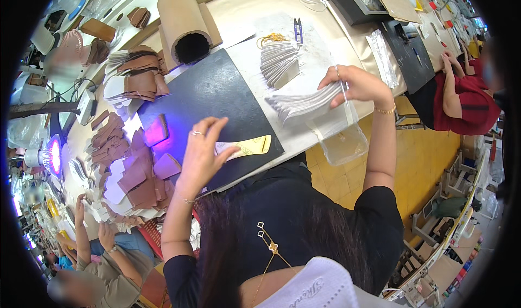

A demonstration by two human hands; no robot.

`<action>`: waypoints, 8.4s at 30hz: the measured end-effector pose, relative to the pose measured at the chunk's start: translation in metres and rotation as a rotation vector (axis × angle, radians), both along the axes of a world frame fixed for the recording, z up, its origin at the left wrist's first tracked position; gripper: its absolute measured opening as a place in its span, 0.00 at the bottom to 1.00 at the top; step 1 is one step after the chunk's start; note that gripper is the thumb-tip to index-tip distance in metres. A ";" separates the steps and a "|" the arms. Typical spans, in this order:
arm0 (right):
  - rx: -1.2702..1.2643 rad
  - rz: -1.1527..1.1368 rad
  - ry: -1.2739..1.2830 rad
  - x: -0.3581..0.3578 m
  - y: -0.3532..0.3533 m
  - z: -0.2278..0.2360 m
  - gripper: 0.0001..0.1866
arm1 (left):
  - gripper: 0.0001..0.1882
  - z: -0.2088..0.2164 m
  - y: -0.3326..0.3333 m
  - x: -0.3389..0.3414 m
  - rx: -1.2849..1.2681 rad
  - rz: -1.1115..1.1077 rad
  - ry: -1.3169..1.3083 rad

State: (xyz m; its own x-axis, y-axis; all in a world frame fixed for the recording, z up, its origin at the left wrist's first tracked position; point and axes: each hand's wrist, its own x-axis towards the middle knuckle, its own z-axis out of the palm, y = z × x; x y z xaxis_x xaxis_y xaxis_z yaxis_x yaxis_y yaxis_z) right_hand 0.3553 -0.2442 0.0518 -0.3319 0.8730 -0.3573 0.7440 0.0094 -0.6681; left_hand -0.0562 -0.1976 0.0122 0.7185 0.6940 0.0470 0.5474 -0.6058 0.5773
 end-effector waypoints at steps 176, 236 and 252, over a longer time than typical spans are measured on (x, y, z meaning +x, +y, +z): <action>-0.150 -0.354 0.067 -0.038 0.004 -0.017 0.03 | 0.32 0.057 0.021 -0.013 0.268 -0.021 -0.445; -0.047 -0.261 0.854 -0.219 0.064 0.009 0.20 | 0.12 0.122 -0.015 -0.210 0.012 0.730 -1.297; 0.017 -0.420 0.794 -0.162 0.029 0.030 0.06 | 0.10 0.014 -0.028 -0.053 -1.369 0.583 -0.953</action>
